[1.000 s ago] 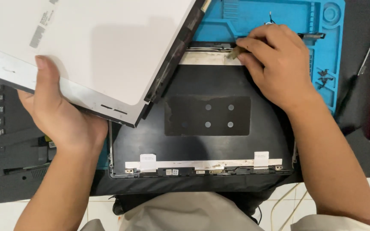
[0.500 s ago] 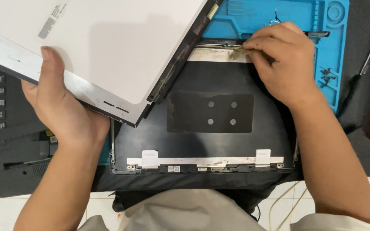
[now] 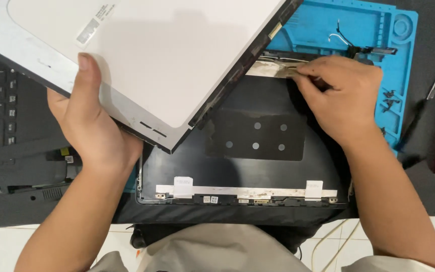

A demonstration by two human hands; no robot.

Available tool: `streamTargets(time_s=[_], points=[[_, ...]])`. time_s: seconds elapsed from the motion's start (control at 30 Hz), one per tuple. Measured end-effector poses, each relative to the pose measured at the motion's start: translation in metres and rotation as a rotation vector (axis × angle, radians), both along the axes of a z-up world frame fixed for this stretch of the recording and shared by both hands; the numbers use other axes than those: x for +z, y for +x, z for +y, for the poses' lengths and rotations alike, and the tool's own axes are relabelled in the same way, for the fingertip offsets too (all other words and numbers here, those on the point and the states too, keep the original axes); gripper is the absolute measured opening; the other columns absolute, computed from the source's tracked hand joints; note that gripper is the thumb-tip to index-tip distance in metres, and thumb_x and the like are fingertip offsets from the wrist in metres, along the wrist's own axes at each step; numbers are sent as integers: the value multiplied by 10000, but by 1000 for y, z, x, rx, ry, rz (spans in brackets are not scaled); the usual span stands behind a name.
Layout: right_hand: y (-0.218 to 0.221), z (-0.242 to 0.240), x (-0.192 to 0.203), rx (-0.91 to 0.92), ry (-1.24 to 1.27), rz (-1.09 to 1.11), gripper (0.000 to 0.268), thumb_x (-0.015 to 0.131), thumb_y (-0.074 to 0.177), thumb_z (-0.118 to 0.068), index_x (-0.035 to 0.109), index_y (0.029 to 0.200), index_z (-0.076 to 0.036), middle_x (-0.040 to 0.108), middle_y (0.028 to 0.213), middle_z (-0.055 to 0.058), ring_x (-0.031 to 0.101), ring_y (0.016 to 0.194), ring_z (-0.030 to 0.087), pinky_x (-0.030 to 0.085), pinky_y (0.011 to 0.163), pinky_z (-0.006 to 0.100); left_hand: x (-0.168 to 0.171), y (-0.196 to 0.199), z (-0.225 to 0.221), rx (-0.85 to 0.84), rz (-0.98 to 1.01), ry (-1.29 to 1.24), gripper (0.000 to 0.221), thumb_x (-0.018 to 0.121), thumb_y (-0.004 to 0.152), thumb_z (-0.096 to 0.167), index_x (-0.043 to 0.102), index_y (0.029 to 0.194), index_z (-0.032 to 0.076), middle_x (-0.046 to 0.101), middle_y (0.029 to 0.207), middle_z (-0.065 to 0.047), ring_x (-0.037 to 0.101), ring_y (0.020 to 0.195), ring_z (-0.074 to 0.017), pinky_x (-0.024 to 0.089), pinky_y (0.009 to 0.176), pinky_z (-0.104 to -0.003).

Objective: The person works on a laptop with its display bezel removed, using a long screwdriver to unscrew and pry the old LCD panel from the lid assembly. They lift the old panel away, then position and press a new replacement panel into the lid frame on a blue repair mat.

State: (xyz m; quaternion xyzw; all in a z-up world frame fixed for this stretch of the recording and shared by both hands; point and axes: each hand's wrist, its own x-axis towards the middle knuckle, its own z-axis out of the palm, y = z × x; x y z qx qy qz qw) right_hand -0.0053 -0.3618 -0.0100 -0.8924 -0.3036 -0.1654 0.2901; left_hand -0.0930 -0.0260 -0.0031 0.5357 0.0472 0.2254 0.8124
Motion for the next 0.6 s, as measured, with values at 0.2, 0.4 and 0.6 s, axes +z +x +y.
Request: streamTargets(time_s=[0.2,0.4,0.6], points=[[-3,-2,4,-65,-25,107,155,870,926,3,776,1048,-21,729,933,73,684,745,146,522,669,243,12,2,-4,9,28,-22,471,686,1097,282,530,1405,-37,657,1331,-181,692,1203,-269,589,1081,-435],[6,-9,21,-72,24,166,267,835,851,75,759,1099,12,673,908,82,616,742,126,497,674,247,8,1,-2,21,35,-22,457,699,1118,272,531,1376,-66,652,1301,-193,655,1168,-269,556,1050,-426],[8,-19,17,-85,-12,121,234,816,875,99,762,1090,23,669,977,97,623,769,124,501,690,238,4,0,-1,13,35,-1,473,702,1125,283,528,1391,-67,658,1304,-196,660,1161,-269,557,1044,-431]])
